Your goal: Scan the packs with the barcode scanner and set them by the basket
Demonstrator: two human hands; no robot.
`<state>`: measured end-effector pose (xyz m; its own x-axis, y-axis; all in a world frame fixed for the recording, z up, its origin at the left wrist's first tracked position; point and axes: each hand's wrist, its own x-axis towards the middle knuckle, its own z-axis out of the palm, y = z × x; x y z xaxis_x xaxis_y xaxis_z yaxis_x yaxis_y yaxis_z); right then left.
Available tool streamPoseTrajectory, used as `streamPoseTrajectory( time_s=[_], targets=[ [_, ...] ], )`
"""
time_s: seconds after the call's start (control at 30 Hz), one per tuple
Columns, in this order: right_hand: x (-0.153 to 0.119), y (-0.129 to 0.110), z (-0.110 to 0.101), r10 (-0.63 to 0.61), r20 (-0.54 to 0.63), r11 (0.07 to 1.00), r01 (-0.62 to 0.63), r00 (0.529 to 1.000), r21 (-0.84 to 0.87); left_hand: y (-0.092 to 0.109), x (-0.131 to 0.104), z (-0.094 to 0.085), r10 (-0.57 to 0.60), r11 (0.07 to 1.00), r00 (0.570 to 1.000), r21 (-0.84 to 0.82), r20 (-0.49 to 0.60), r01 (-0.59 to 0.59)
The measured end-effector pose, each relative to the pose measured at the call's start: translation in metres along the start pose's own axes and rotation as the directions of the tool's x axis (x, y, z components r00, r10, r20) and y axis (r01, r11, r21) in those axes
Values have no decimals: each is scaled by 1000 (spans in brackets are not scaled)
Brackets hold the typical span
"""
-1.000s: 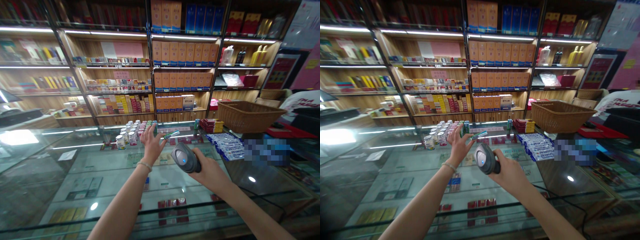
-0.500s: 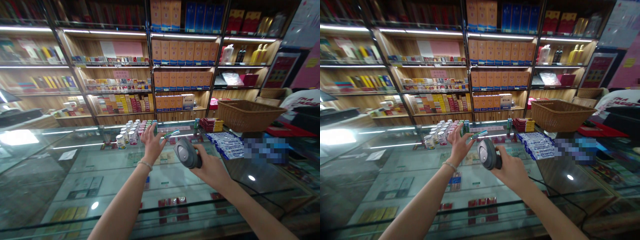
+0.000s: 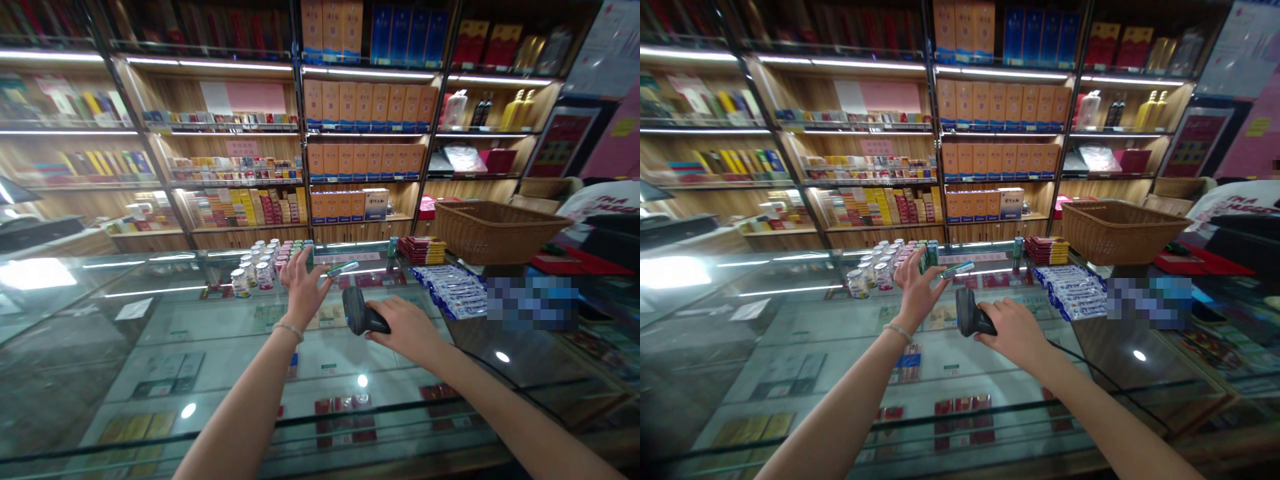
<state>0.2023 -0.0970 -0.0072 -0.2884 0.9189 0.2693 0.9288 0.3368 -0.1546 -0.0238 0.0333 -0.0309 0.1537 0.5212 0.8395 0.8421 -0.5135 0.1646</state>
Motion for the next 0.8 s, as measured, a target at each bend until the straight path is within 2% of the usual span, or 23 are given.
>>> streamPoseTrajectory(
  time_s=[0.3,0.5,0.67,0.77,0.8],
  targets=[
    [4,10,28,-58,-104,997,61,993,35,-1,0,-1,3,1000,1000,1,19,-3],
    [4,10,31,-41,-73,997,45,996,59,1,0,-3,3,1000,1000,4,23,-3],
    [2,17,24,-104,18,994,103,994,45,3,0,-1,8,1000,999,3,33,-8],
    [10,28,7,-160,75,986,156,984,53,3,1,0,9,1000,1000,6,22,-9],
    [15,32,1,-146,51,988,144,988,56,3,2,0,11,1000,1000,5,18,-11]
  ],
)
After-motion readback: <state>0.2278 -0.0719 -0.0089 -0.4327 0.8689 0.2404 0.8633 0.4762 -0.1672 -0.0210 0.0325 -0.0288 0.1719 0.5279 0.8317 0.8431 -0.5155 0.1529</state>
